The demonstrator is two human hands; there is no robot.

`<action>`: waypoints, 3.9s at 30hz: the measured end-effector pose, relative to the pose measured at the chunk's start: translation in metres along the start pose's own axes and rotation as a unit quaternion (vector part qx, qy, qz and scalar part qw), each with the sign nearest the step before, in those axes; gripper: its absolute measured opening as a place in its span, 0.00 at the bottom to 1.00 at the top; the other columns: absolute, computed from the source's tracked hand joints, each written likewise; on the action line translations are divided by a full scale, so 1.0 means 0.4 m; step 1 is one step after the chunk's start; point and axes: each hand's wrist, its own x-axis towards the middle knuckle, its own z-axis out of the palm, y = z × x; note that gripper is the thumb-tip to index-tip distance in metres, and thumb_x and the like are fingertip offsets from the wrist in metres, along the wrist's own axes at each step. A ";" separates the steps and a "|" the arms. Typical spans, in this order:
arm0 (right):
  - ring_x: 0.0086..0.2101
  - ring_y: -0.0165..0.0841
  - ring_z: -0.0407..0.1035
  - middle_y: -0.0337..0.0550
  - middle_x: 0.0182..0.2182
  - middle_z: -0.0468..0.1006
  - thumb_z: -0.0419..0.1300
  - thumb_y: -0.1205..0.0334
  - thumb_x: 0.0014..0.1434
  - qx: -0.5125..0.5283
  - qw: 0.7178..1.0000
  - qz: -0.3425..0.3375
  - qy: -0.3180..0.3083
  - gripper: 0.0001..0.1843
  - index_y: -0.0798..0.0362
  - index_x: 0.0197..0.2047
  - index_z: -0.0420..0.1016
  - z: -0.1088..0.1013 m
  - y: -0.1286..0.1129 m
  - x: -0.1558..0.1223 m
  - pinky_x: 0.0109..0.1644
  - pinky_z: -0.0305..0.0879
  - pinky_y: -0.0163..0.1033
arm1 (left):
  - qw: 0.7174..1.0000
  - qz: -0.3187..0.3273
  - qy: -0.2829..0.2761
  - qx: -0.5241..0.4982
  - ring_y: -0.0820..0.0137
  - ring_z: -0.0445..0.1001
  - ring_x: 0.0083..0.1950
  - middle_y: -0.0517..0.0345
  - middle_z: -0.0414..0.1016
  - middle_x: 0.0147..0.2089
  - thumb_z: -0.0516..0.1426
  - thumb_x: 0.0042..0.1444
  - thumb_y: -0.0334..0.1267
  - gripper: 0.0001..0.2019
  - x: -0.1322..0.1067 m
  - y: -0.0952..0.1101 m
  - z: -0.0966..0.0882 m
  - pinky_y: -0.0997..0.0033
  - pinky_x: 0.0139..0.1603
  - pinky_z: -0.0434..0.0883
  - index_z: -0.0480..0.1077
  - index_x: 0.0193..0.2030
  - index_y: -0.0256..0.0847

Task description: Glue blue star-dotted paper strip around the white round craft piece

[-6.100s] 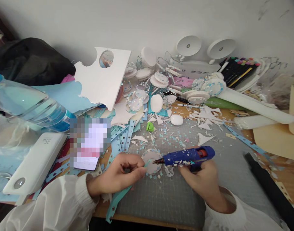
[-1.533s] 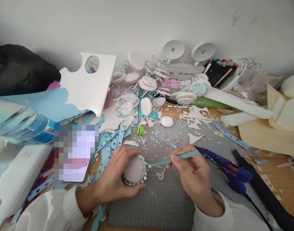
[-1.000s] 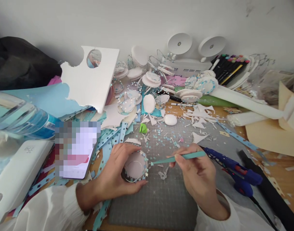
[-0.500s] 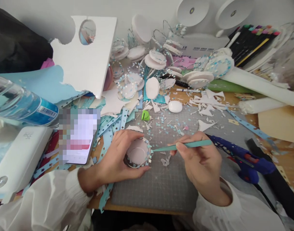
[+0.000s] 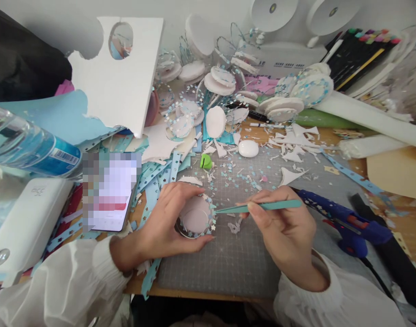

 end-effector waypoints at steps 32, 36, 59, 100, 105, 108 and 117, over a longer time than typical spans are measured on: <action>0.27 0.29 0.73 0.35 0.28 0.74 0.64 0.62 0.58 0.075 0.982 0.159 -0.066 0.03 0.48 0.34 0.74 -0.028 0.028 0.014 0.32 0.69 0.37 | 0.999 -0.024 0.003 -0.038 0.57 0.71 0.51 0.49 0.71 0.50 0.67 0.45 0.44 0.34 0.001 0.007 -0.008 0.56 0.52 0.68 0.59 0.57 0.44; 0.28 0.30 0.74 0.36 0.29 0.75 0.64 0.63 0.59 0.081 0.983 0.141 -0.083 0.02 0.47 0.35 0.73 -0.032 0.028 0.013 0.33 0.70 0.38 | 0.996 -0.032 0.001 -0.080 0.57 0.71 0.52 0.49 0.72 0.51 0.67 0.43 0.43 0.34 -0.002 0.005 -0.006 0.55 0.53 0.68 0.60 0.57 0.43; 0.25 0.28 0.71 0.34 0.25 0.76 0.71 0.58 0.48 0.182 0.941 0.284 0.024 0.10 0.50 0.29 0.75 -0.033 0.018 0.055 0.31 0.70 0.35 | 0.995 0.023 0.003 -0.099 0.53 0.68 0.57 0.45 0.68 0.56 0.68 0.44 0.48 0.39 -0.008 -0.007 -0.014 0.51 0.58 0.66 0.59 0.62 0.45; 0.29 0.28 0.71 0.34 0.27 0.75 0.72 0.56 0.46 0.152 0.971 0.137 0.124 0.14 0.50 0.34 0.74 -0.041 0.059 0.084 0.38 0.69 0.37 | 0.987 0.050 -0.127 -0.080 0.57 0.66 0.58 0.49 0.71 0.56 0.67 0.48 0.49 0.32 -0.012 -0.007 -0.021 0.56 0.60 0.63 0.61 0.57 0.45; 0.33 0.30 0.73 0.36 0.33 0.76 0.70 0.57 0.50 0.096 0.989 0.078 0.087 0.10 0.49 0.34 0.74 -0.042 0.078 0.085 0.42 0.72 0.40 | 0.980 0.074 -0.129 -0.132 0.58 0.66 0.59 0.50 0.72 0.57 0.68 0.48 0.46 0.31 -0.013 -0.003 -0.024 0.57 0.61 0.62 0.63 0.56 0.45; 0.30 0.31 0.74 0.37 0.30 0.76 0.67 0.58 0.54 0.011 0.998 0.046 0.046 0.07 0.49 0.34 0.74 -0.042 0.073 0.079 0.37 0.73 0.38 | 0.977 0.088 -0.127 -0.146 0.58 0.67 0.58 0.49 0.73 0.57 0.69 0.47 0.46 0.29 -0.013 -0.005 -0.023 0.57 0.61 0.61 0.65 0.54 0.44; 0.28 0.30 0.74 0.38 0.29 0.79 0.61 0.68 0.59 -0.253 0.950 -0.142 -0.117 0.03 0.50 0.34 0.74 -0.060 0.037 0.059 0.34 0.69 0.34 | 0.980 0.093 -0.120 -0.126 0.60 0.69 0.56 0.50 0.74 0.56 0.68 0.47 0.48 0.28 -0.012 -0.017 -0.015 0.59 0.59 0.61 0.65 0.53 0.44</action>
